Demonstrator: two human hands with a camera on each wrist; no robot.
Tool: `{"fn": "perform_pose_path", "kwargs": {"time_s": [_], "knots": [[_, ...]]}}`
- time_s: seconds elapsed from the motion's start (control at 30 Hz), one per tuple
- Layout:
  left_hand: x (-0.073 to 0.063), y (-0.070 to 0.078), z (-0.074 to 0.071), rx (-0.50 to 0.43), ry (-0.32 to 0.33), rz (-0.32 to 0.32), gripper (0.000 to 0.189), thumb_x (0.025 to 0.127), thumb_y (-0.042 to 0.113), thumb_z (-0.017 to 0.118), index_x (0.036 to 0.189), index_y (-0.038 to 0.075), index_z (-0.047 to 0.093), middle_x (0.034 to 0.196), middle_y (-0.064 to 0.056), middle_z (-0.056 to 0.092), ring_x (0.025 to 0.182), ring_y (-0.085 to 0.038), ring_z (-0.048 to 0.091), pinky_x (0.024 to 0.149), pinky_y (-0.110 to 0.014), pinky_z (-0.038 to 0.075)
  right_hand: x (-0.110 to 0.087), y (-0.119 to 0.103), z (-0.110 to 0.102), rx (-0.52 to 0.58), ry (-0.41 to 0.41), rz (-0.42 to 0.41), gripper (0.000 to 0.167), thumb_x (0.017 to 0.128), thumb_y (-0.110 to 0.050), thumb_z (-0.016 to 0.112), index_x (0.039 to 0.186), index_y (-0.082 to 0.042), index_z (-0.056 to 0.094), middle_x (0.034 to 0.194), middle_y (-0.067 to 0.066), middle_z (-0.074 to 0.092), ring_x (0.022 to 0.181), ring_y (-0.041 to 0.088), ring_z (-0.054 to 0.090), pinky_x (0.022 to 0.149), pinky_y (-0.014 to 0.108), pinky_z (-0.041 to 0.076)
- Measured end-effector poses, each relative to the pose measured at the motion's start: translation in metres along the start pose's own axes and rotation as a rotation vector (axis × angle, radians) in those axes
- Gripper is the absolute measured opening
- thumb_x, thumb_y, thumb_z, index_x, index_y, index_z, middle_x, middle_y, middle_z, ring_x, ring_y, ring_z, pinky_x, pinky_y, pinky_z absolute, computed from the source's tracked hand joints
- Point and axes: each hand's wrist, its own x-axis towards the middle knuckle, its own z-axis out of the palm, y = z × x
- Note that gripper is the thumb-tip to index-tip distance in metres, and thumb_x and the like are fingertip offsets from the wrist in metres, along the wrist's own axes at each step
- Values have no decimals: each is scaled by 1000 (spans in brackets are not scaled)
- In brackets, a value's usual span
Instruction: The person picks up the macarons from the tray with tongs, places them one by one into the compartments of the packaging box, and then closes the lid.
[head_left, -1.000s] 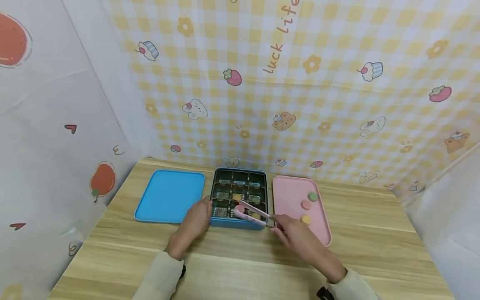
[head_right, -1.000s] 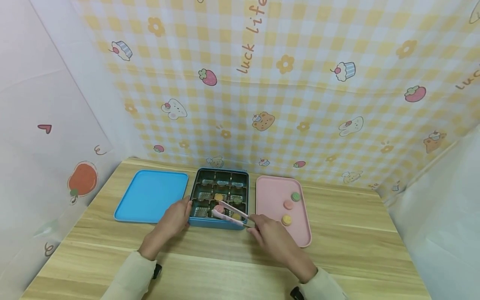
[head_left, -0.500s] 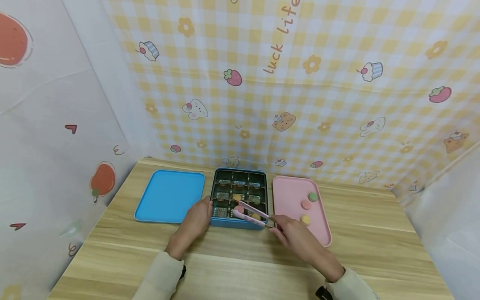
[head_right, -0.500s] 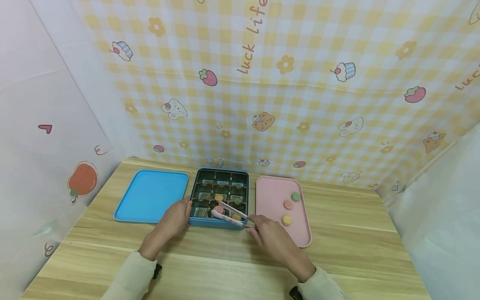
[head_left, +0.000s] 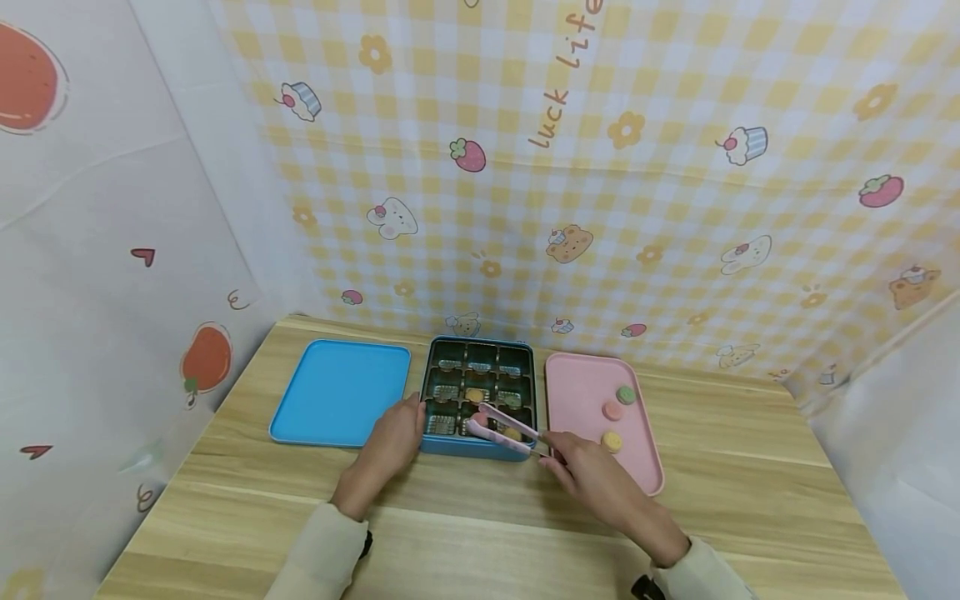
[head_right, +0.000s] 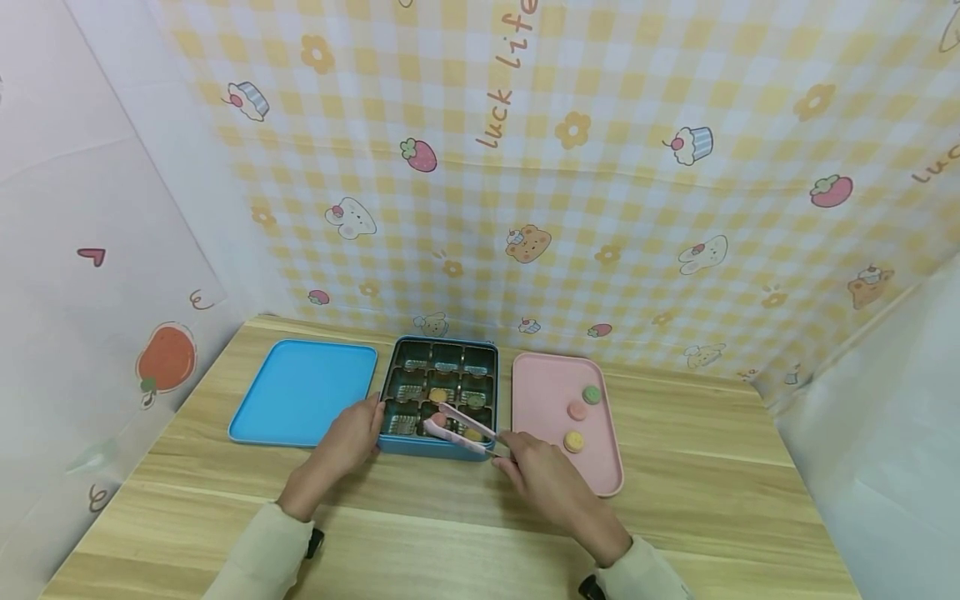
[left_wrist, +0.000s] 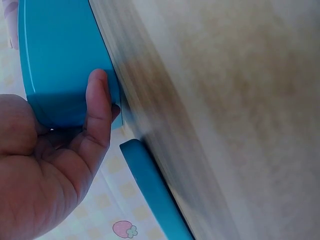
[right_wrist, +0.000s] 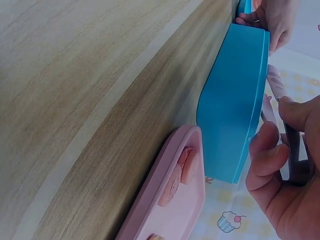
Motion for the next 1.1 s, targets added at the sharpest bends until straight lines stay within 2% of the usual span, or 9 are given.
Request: {"fn": "perform_pose_path", "kwargs": {"time_s": [0.43, 0.67, 0.87, 1.1], "knots": [[1, 0, 0, -15, 6, 5, 37, 107, 14, 38, 123, -14, 57, 114, -30, 64, 109, -44, 61, 90, -54, 51, 1, 1, 0, -7, 5, -5, 13, 95, -16, 68, 106, -9, 66, 74, -14, 47, 62, -1, 43, 56, 17, 40], [2, 0, 0, -17, 9, 3, 30, 107, 14, 40, 110, -6, 61, 85, -15, 63, 93, -36, 64, 79, -50, 53, 0, 1, -1, 19, 9, -6, 15, 96, -16, 66, 108, -6, 66, 73, -12, 47, 62, -1, 43, 56, 18, 40], [2, 1, -1, -16, 6, 11, 26, 106, 13, 40, 103, -2, 61, 75, -7, 55, 86, -32, 63, 73, -48, 52, -2, 4, -7, 27, 50, 35, 19, 96, -15, 66, 113, -5, 67, 77, -11, 54, 63, -2, 46, 58, 19, 44], [2, 2, -2, -12, 5, 2, 27, 107, 13, 40, 105, -3, 61, 76, -9, 56, 86, -32, 63, 74, -48, 52, -7, 16, -22, 29, 100, 130, 20, 95, -15, 68, 114, -9, 67, 71, -11, 50, 55, -2, 41, 49, 19, 39]]}}
